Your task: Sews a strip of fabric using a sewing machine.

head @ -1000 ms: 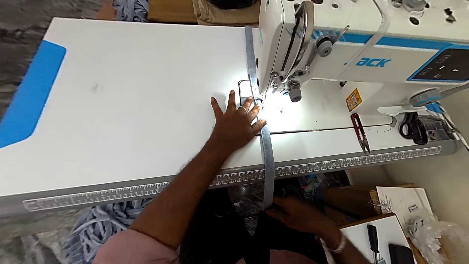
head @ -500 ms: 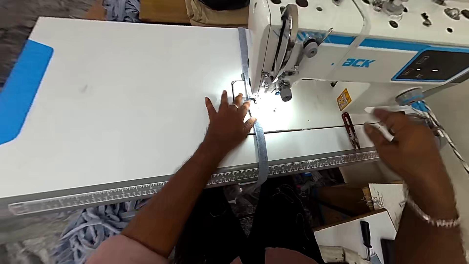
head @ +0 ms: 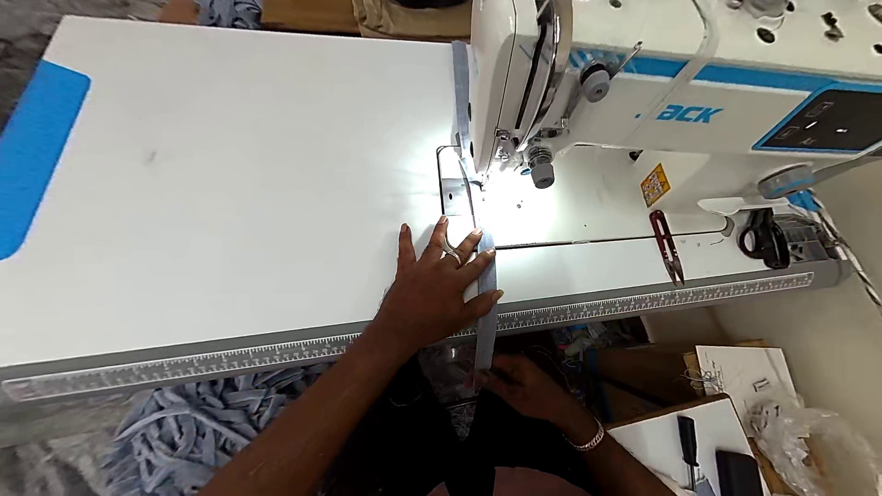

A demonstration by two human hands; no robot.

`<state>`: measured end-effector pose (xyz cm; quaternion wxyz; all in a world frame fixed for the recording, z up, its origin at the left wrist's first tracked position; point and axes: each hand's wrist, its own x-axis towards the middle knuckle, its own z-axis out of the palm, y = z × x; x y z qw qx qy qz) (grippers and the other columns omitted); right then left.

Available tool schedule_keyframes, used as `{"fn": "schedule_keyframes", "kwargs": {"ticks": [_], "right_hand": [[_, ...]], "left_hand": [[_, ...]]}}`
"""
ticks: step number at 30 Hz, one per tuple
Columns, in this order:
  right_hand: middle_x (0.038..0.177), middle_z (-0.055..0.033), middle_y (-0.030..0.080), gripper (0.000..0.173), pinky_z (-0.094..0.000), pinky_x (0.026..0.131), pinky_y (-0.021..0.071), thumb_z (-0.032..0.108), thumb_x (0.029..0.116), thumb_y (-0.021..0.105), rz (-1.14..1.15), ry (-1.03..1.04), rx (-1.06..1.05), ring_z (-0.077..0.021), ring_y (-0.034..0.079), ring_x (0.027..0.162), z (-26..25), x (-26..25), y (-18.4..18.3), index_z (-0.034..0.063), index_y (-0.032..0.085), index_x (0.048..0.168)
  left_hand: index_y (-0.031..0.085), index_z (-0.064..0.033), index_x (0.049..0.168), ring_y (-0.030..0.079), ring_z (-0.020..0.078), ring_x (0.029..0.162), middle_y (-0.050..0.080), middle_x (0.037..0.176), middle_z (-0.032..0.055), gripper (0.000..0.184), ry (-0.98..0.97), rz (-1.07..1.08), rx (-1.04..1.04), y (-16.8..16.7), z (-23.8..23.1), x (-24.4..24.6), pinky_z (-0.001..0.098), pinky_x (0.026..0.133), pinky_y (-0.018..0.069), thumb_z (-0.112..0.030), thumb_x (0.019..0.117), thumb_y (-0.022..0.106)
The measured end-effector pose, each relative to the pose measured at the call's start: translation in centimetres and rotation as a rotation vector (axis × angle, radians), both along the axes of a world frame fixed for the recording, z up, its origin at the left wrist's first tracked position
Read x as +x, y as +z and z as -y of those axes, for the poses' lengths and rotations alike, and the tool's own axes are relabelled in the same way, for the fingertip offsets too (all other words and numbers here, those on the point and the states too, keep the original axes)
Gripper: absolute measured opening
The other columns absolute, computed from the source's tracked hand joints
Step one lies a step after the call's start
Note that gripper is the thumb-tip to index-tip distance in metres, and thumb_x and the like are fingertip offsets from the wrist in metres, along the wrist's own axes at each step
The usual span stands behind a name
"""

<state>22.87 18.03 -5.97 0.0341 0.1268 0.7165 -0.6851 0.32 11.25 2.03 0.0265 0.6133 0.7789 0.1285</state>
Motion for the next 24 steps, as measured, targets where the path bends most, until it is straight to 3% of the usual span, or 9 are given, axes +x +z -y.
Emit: {"fn": "schedule_keyframes", "kwargs": {"ticks": [11, 24], "right_hand": [[0.093, 0.0007, 0.07, 0.029, -0.0202, 0.072, 0.0506, 0.029, 0.1062, 0.056, 0.056, -0.025, 0.003, -0.0011, 0.06, 0.076, 1.1, 0.9, -0.4, 0.006, 0.072, 0.111], [0.094, -0.0015, 0.072, 0.031, -0.023, 0.075, 0.0544, 0.033, 0.1048, 0.058, 0.06, -0.045, 0.02, -0.0041, 0.065, 0.081, 1.4, 0.8, -0.2, 0.0048, 0.072, 0.109]], "left_hand": [[0.053, -0.0372, 0.151, 0.02, 0.0404, 0.157, 0.042, 0.163, -0.0053, 0.067, 0.013, -0.008, -0.032, 0.1, 0.0, 0.0, 0.0814, 0.115, 0.0071, -0.073, 0.0991, 0.029], [0.052, -0.0371, 0.151, 0.019, 0.0401, 0.157, 0.041, 0.164, -0.0058, 0.07, 0.019, 0.003, -0.025, 0.0, 0.0, 0.0, 0.0815, 0.115, 0.0061, -0.076, 0.0975, 0.029]]}}
